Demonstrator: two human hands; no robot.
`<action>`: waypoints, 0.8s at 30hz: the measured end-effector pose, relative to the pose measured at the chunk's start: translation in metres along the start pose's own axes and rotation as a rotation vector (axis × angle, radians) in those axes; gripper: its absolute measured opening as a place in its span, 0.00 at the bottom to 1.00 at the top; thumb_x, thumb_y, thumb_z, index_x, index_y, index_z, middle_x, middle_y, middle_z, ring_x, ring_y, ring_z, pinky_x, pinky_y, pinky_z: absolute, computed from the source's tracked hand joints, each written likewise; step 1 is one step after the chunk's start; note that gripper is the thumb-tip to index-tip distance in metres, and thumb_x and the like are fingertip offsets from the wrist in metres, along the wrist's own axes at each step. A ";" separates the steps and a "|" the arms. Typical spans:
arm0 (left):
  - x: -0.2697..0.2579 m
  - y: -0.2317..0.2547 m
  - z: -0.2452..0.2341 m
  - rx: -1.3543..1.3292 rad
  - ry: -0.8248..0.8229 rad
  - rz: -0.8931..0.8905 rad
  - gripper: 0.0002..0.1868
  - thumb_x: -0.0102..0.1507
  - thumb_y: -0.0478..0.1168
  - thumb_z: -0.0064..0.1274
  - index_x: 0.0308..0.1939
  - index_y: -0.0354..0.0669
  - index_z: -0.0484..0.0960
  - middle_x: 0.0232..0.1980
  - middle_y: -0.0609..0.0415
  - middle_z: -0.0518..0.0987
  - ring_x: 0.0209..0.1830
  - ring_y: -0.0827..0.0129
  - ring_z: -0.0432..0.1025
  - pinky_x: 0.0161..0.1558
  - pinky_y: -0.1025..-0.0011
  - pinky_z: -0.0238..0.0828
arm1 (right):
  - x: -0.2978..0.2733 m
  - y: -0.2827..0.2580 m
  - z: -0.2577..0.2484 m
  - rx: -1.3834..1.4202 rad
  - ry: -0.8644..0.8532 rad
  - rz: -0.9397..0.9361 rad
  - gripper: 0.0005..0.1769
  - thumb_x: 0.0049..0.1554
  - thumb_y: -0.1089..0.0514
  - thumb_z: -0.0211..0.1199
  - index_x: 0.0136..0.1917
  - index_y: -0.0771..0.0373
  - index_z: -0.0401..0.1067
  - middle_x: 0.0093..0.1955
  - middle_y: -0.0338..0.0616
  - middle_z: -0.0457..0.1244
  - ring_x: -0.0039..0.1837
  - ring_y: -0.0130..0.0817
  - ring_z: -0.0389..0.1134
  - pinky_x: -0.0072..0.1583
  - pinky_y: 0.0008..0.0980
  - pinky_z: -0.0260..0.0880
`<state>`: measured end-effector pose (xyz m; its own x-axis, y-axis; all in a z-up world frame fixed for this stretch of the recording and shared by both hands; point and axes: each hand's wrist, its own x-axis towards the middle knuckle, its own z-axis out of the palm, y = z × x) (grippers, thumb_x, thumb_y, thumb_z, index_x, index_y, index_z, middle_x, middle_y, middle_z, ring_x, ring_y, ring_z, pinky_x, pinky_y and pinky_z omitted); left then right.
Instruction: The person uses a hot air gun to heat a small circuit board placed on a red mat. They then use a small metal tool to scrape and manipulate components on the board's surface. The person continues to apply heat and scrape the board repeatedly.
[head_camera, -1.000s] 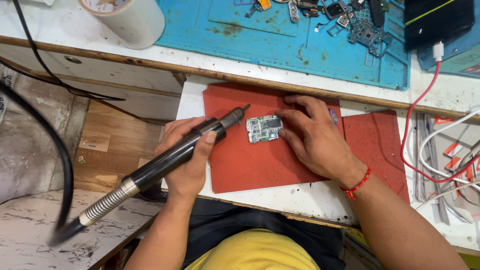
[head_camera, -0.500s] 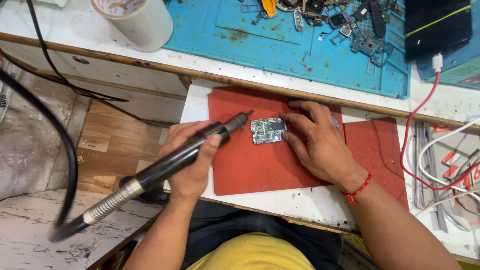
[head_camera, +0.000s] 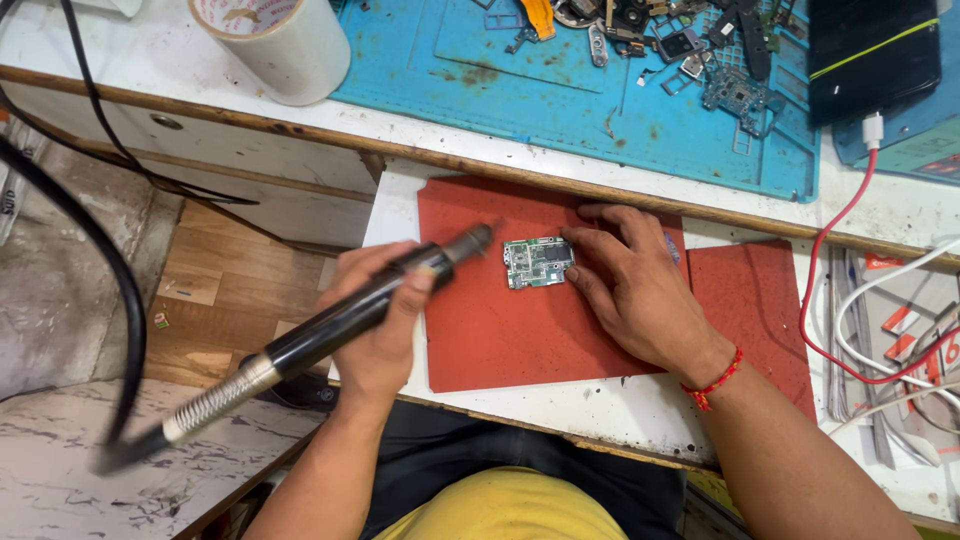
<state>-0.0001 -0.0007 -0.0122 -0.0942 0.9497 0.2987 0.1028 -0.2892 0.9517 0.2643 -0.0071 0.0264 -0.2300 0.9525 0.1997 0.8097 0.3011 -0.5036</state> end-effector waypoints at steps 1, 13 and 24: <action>0.002 0.000 0.001 -0.030 -0.069 -0.049 0.21 0.64 0.55 0.62 0.47 0.40 0.85 0.42 0.55 0.82 0.40 0.71 0.78 0.45 0.71 0.78 | 0.000 0.000 0.000 0.002 -0.002 0.005 0.21 0.56 0.60 0.66 0.62 0.65 0.73 0.68 0.54 0.60 0.69 0.54 0.60 0.68 0.47 0.61; -0.023 0.028 0.016 0.014 -0.329 0.108 0.27 0.58 0.54 0.68 0.50 0.37 0.84 0.47 0.50 0.78 0.47 0.65 0.74 0.49 0.68 0.75 | -0.008 -0.034 -0.001 0.054 0.020 -0.443 0.43 0.46 0.50 0.73 0.71 0.64 0.62 0.61 0.56 0.60 0.63 0.56 0.62 0.66 0.51 0.61; -0.048 0.004 -0.037 -0.798 -0.264 -0.287 0.21 0.68 0.42 0.50 0.58 0.25 0.78 0.52 0.38 0.80 0.43 0.58 0.78 0.46 0.59 0.80 | -0.007 -0.023 -0.007 -0.162 0.145 -0.361 0.39 0.39 0.52 0.75 0.63 0.59 0.69 0.53 0.45 0.64 0.58 0.46 0.65 0.69 0.59 0.60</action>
<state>-0.0320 -0.0523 -0.0203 0.2312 0.9669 0.1083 -0.6197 0.0605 0.7825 0.2511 -0.0211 0.0427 -0.4455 0.7675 0.4610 0.7683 0.5921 -0.2433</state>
